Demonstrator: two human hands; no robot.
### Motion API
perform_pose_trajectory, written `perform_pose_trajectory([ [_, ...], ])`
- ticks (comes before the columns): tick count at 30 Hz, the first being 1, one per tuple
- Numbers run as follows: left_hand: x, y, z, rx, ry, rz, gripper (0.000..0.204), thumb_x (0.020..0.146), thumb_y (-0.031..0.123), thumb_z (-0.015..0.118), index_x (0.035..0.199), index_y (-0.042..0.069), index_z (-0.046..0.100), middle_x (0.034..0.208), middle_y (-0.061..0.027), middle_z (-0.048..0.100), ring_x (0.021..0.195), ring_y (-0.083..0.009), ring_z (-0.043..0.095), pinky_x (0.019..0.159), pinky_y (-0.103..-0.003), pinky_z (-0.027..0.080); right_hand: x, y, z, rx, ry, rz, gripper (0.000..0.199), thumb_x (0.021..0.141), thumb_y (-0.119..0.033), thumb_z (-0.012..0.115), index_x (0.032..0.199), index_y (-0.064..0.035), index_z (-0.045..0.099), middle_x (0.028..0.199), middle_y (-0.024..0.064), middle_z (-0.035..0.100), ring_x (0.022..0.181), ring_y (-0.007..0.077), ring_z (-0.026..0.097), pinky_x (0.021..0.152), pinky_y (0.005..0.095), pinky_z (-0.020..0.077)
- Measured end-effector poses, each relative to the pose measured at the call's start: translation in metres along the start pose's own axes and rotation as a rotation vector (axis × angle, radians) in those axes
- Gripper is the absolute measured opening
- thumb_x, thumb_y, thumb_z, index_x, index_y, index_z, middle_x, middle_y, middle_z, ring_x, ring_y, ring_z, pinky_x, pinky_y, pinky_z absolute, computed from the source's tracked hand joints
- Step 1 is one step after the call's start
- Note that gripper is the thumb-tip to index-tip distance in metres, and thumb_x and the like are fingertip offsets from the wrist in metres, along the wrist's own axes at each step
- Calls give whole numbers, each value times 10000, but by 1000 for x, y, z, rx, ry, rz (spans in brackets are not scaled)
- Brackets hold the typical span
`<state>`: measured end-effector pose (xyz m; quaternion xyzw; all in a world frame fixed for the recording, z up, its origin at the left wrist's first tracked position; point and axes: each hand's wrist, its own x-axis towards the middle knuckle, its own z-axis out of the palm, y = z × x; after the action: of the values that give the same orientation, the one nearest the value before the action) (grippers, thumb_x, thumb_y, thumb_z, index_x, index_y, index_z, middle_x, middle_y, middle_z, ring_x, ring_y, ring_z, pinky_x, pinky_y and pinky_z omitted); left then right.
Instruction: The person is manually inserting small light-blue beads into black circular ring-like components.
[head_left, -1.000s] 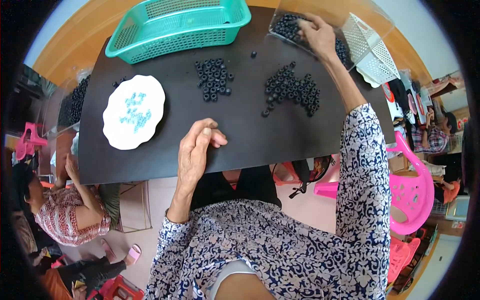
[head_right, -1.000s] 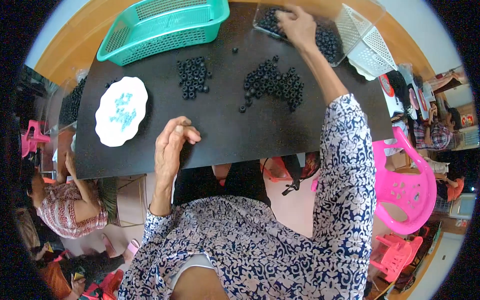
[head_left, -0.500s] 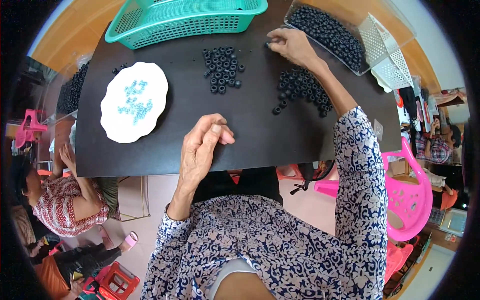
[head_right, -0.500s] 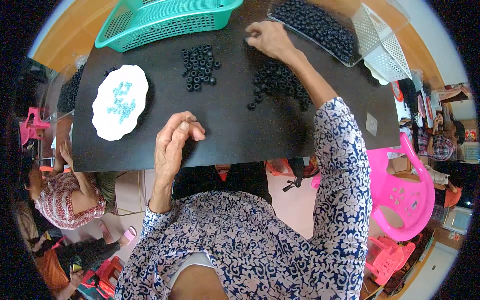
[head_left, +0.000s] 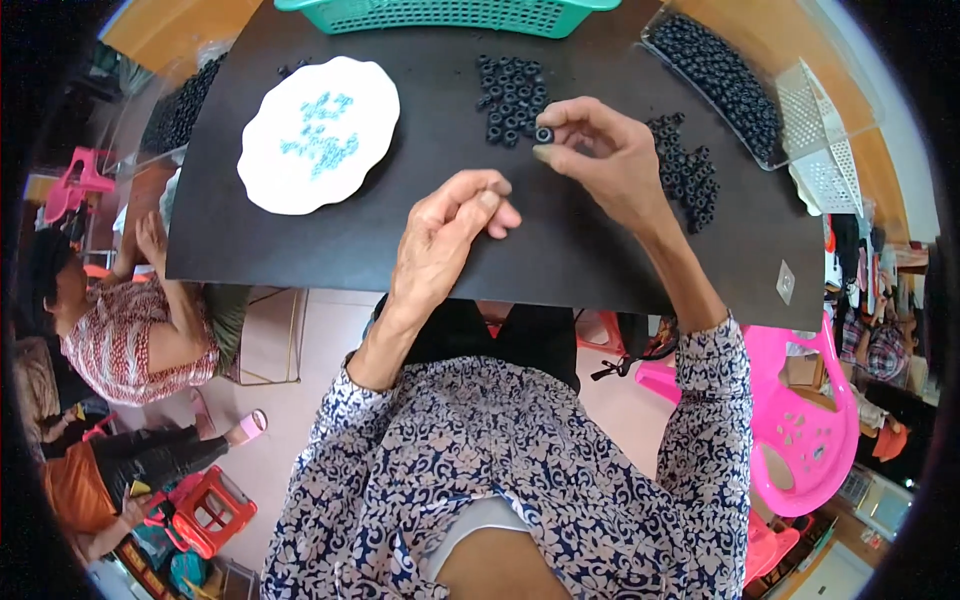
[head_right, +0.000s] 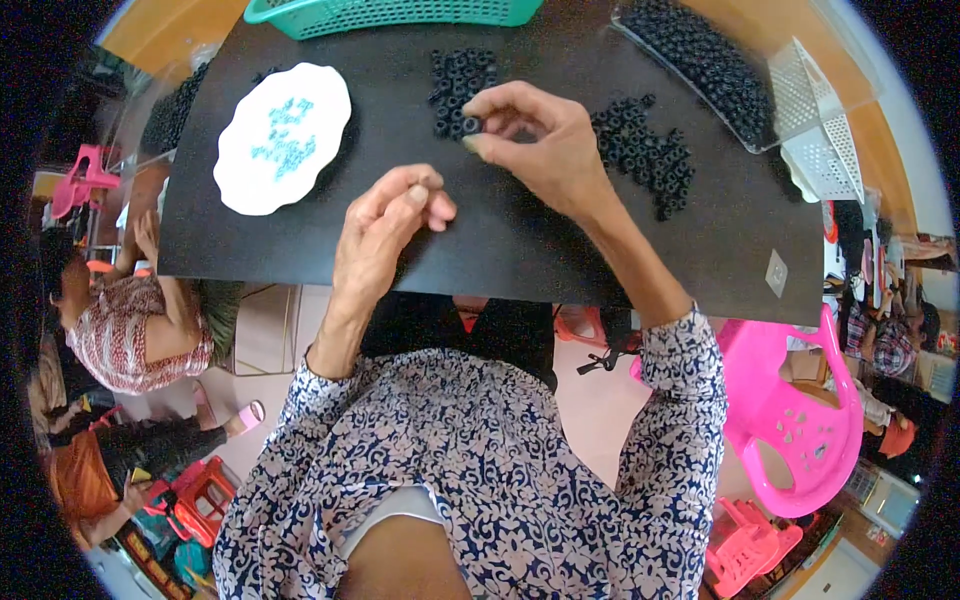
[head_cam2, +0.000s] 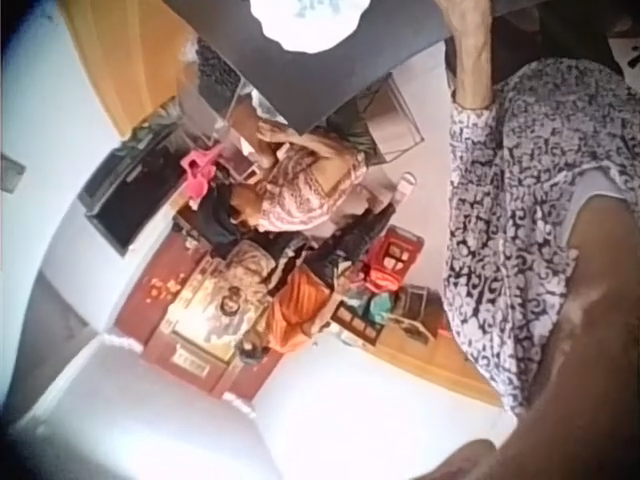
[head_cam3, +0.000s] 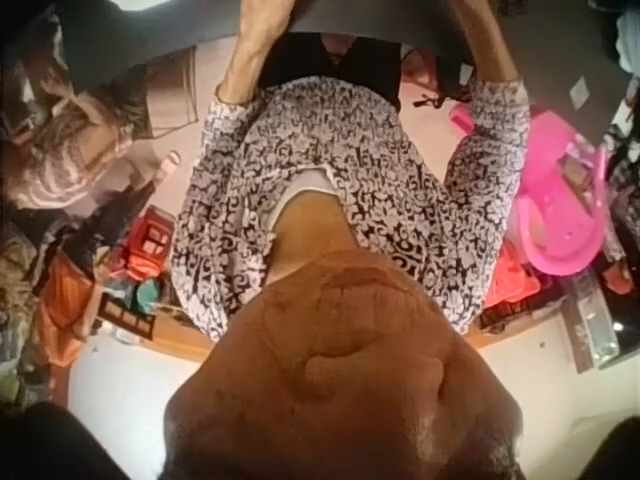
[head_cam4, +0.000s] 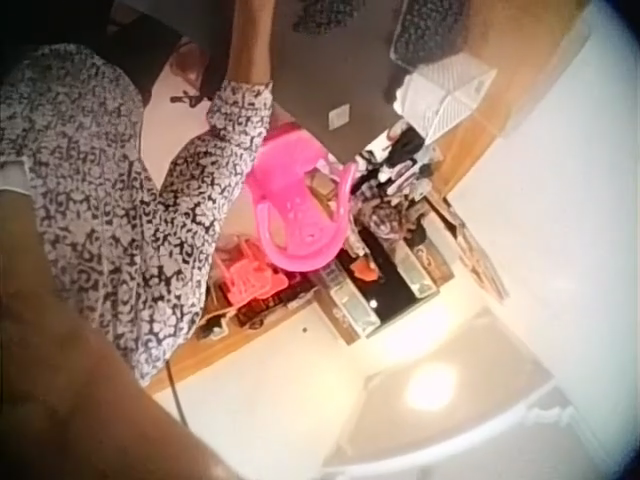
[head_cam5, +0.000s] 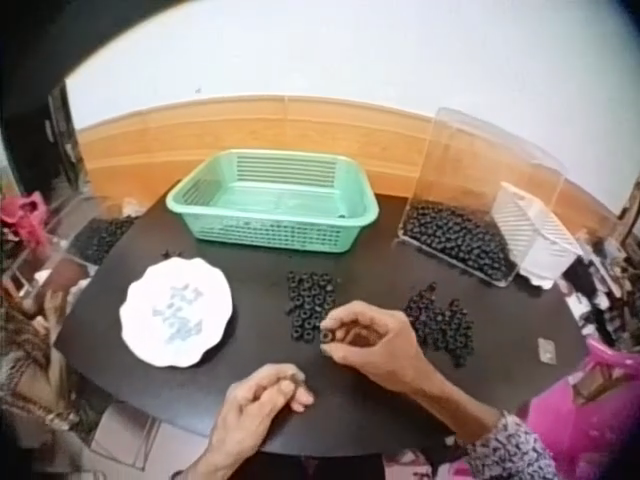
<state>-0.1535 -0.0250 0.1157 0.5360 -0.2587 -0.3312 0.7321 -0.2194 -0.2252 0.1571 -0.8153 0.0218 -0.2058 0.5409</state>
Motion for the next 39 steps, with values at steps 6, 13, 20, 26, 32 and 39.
perform_pose_trajectory([
  [6,2,2,4,-329,39,-72,326,958,223,582,1147,-43,587,937,-78,648,797,-102,578,737,-216,483,-16,-4,33,73,-28,-72,277,739,108,697,990,4,648,995,34,617,896,98,524,803,237,435],
  [13,-1,1,-1,-458,62,-52,277,938,156,607,1131,-44,601,908,-43,632,789,-100,577,729,-218,483,-16,-6,49,-13,-41,-241,317,711,122,689,998,-4,638,996,49,618,888,121,538,794,244,427],
  [20,-8,12,-5,289,211,199,156,905,68,608,1034,-16,632,843,2,592,735,-59,541,674,-202,455,-25,3,48,97,-100,-148,339,787,140,618,1107,25,617,1024,81,599,932,140,558,827,256,461],
  [26,-8,12,-4,328,199,231,176,893,42,612,1060,-13,620,856,15,582,745,-32,515,657,-188,439,-28,9,49,269,-86,-34,238,834,76,620,1064,16,634,955,45,603,867,107,559,797,243,465],
  [32,-8,0,-10,10,124,107,202,905,58,604,1093,-14,619,894,12,592,778,-45,540,716,-185,456,-24,3,47,144,-130,-111,294,781,78,647,1066,9,637,912,40,605,813,104,559,742,241,460],
  [39,-8,4,-19,-200,-35,-33,168,910,92,610,1024,-28,638,907,-7,618,809,-62,553,752,-201,460,-26,-2,49,33,-196,-178,311,726,112,650,1025,26,635,866,46,590,775,123,540,709,249,445],
])
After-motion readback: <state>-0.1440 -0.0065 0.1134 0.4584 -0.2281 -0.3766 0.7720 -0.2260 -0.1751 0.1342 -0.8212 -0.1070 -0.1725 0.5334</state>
